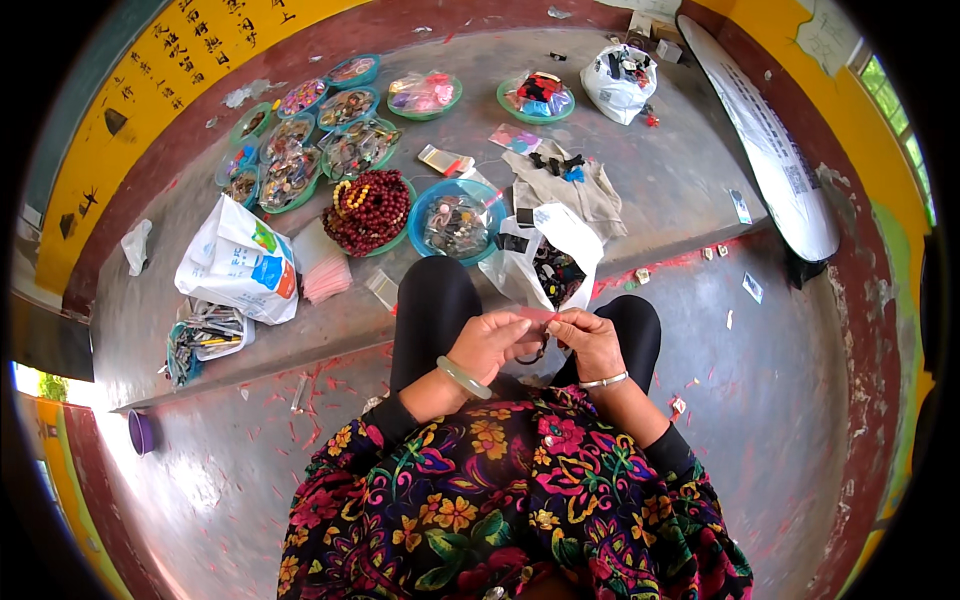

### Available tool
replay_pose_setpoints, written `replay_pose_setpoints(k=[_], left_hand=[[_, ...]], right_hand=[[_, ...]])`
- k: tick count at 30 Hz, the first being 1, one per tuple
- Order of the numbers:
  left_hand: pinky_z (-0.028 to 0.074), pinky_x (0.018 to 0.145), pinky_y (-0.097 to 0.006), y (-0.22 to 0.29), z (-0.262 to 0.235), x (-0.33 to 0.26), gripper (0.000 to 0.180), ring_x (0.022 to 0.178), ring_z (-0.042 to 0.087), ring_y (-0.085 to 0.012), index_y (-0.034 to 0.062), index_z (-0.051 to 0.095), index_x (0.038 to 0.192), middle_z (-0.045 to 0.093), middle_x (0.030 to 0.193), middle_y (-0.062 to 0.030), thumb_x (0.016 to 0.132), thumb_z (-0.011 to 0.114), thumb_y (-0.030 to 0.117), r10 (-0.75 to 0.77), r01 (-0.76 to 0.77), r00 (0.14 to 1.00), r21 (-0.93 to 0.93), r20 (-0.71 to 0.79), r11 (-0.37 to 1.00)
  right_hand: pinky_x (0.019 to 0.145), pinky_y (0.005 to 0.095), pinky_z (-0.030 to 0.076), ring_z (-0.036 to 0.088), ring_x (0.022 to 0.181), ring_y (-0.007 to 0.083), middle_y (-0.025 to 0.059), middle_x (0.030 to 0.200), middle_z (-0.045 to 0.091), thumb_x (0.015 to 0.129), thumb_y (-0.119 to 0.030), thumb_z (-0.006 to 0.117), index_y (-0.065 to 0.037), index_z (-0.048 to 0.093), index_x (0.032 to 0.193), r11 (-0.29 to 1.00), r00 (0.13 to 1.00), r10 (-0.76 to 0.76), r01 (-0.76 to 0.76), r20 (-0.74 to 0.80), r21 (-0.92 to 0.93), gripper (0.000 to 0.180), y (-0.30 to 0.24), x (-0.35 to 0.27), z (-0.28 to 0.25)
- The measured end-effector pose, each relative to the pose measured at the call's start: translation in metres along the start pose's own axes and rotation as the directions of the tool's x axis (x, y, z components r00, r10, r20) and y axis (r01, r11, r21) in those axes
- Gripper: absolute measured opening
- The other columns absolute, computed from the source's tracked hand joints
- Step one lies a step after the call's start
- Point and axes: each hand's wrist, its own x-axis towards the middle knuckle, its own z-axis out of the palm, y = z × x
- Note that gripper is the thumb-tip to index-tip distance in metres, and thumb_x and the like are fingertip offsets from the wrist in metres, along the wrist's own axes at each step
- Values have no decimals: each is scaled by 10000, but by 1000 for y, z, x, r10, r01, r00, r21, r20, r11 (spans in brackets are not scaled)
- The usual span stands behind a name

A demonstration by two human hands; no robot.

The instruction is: The person sits on the floor and sorts through small jewelry items, placing them into clear plastic bags. They handle various accessories, including hair clips and beads, organizing them into packaging.

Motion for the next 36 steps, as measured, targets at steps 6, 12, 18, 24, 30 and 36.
replay_pose_setpoints(k=[6, 12, 18, 24, 30, 36], left_hand=[[507, 771, -271, -5, -3, 0, 220, 854, 600, -163, -60, 547, 1020, 596, 974, -121, 880, 486, 98, -27, 26, 999, -20, -23, 999], [512, 756, -269, -16, -15, 3, 202, 848, 600, -161, -58, 562, 1002, 602, 946, -107, 881, 475, 78, 8, -2, 995, 66, -99, 998], [509, 729, -253, -11, -7, 2, 195, 803, 611, -150, -57, 575, 995, 618, 908, -95, 868, 462, 40, 92, -43, 989, 360, -118, 932], [495, 685, -240, -7, -3, -3, 185, 774, 609, -127, -52, 571, 993, 630, 858, -107, 850, 478, 20, 289, -247, 956, 692, 59, 679], [481, 636, -252, -15, -9, 2, 133, 714, 606, -142, -44, 571, 925, 618, 784, -121, 817, 525, 19, 363, -361, 913, 787, 187, 500], [472, 640, -311, -17, -9, 4, 137, 730, 587, -306, -6, 582, 894, 596, 811, -170, 761, 553, 15, 422, -407, 862, 879, 280, 248]], right_hand=[[545, 188, 374, 490, 584, 66, 2, 696, 600, 775, -73, 631, -16, 643, 793, 986, 990, 141, -138, -25, 91, 60, 4, -2, -2], [564, 224, 423, 532, 608, 111, 34, 722, 595, 762, -44, 617, -6, 635, 806, 846, 943, -309, 213, -125, -488, 61, -6, -2, 9], [569, 321, 458, 565, 639, 260, 87, 721, 580, 678, -10, 628, -40, 640, 787, 279, 691, -653, 600, 310, -750, 113, -36, -6, 38], [570, 335, 463, 571, 631, 256, 77, 711, 585, 672, -30, 620, -40, 640, 764, 237, 718, -609, 570, 336, -787, 95, -27, -5, 35], [580, 340, 457, 569, 633, 260, 84, 697, 581, 668, -29, 617, -29, 641, 762, 215, 725, -580, 575, 371, -789, 97, -28, -5, 33], [595, 350, 449, 565, 638, 262, 81, 699, 578, 664, -22, 595, -37, 629, 762, 99, 703, -548, 592, 453, -800, 105, -29, -5, 32]])
